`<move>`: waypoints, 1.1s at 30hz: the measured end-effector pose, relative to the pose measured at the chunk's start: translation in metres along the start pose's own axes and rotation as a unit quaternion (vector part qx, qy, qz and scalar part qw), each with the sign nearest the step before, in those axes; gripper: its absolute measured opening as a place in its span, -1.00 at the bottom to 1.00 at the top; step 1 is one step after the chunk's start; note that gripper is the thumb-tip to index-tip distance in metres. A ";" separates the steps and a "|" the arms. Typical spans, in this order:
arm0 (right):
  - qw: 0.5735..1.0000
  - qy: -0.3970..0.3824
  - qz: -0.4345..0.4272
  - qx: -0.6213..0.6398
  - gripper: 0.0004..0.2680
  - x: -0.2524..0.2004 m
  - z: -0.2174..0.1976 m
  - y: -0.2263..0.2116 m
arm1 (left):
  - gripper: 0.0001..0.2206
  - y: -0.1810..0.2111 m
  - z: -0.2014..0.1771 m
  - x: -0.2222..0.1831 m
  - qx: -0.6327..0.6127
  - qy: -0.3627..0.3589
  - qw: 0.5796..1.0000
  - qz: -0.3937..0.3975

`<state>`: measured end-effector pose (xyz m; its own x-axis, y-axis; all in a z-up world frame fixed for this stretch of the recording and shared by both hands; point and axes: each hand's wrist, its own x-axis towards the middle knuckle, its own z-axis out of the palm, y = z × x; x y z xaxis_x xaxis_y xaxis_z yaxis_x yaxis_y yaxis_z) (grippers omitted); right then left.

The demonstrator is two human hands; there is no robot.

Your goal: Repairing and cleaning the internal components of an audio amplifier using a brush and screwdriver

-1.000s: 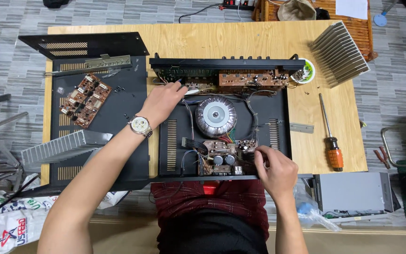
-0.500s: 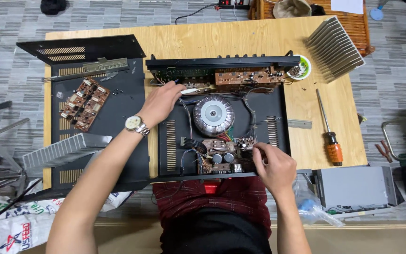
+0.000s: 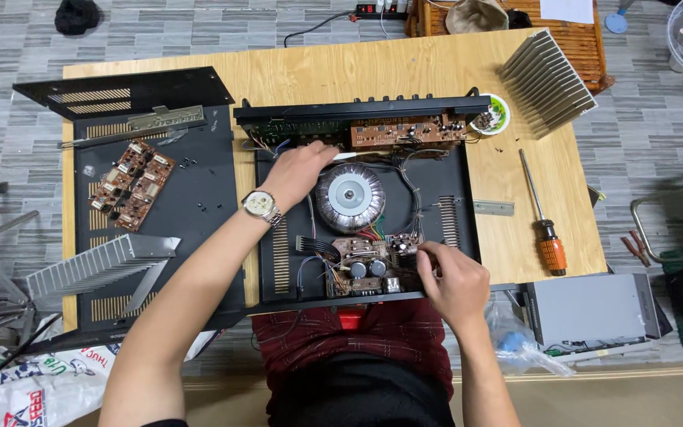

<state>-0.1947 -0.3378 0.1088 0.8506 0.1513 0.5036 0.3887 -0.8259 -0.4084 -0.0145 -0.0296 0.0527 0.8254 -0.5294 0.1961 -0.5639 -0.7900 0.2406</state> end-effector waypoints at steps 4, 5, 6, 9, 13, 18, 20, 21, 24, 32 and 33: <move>1.000 0.006 -0.008 0.008 -0.93 0.002 -0.001 -0.001 | -0.80 -0.012 -0.010 -0.018 0.059 -0.029 0.998 -0.013; 1.000 0.005 -0.006 0.010 -0.93 0.001 0.000 0.000 | -0.80 -0.015 -0.019 -0.025 0.059 -0.031 0.998 -0.013; 1.000 0.005 -0.007 0.006 -0.93 0.001 0.001 0.001 | -0.79 -0.018 -0.027 -0.033 0.088 -0.040 0.995 -0.017; 1.000 0.004 -0.011 0.008 -0.92 -0.001 0.001 0.000 | -0.79 -0.022 -0.054 -0.057 0.127 -0.068 0.989 -0.035; 1.000 0.003 -0.022 0.012 -0.93 0.002 -0.002 -0.002 | -0.83 0.015 -0.120 -0.082 0.096 -0.103 0.987 -0.074; 1.000 -0.011 -0.019 0.011 -0.94 0.001 -0.005 -0.006 | -0.75 0.074 -0.163 -0.109 -0.067 -0.141 0.974 -0.166; 1.000 -0.013 -0.016 0.009 -0.95 0.000 -0.007 -0.005 | -0.76 0.103 -0.173 -0.122 -0.143 -0.133 0.964 -0.181; 0.999 -0.022 -0.019 0.018 -0.95 -0.002 -0.007 -0.003 | -0.81 0.117 -0.175 -0.129 -0.073 -0.116 0.979 -0.153; 0.998 -0.028 -0.041 0.040 -0.94 -0.002 -0.013 -0.007 | -0.84 0.148 -0.180 -0.140 -0.074 -0.148 0.972 -0.169; 0.949 -0.136 -0.027 0.284 -0.88 -0.019 -0.029 -0.063 | -0.81 0.191 -0.167 -0.171 -0.231 -0.166 0.919 -0.272; 0.930 -0.180 -0.046 0.317 -0.83 -0.018 -0.030 -0.074 | -0.80 0.197 -0.164 -0.169 -0.240 -0.185 0.900 -0.314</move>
<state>-0.2495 -0.2956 0.1524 0.8221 0.4724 0.3177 0.4994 -0.3306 -0.8008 -0.2695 -0.0446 0.2226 0.8885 -0.1616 -0.4295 0.1430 -0.7918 0.5938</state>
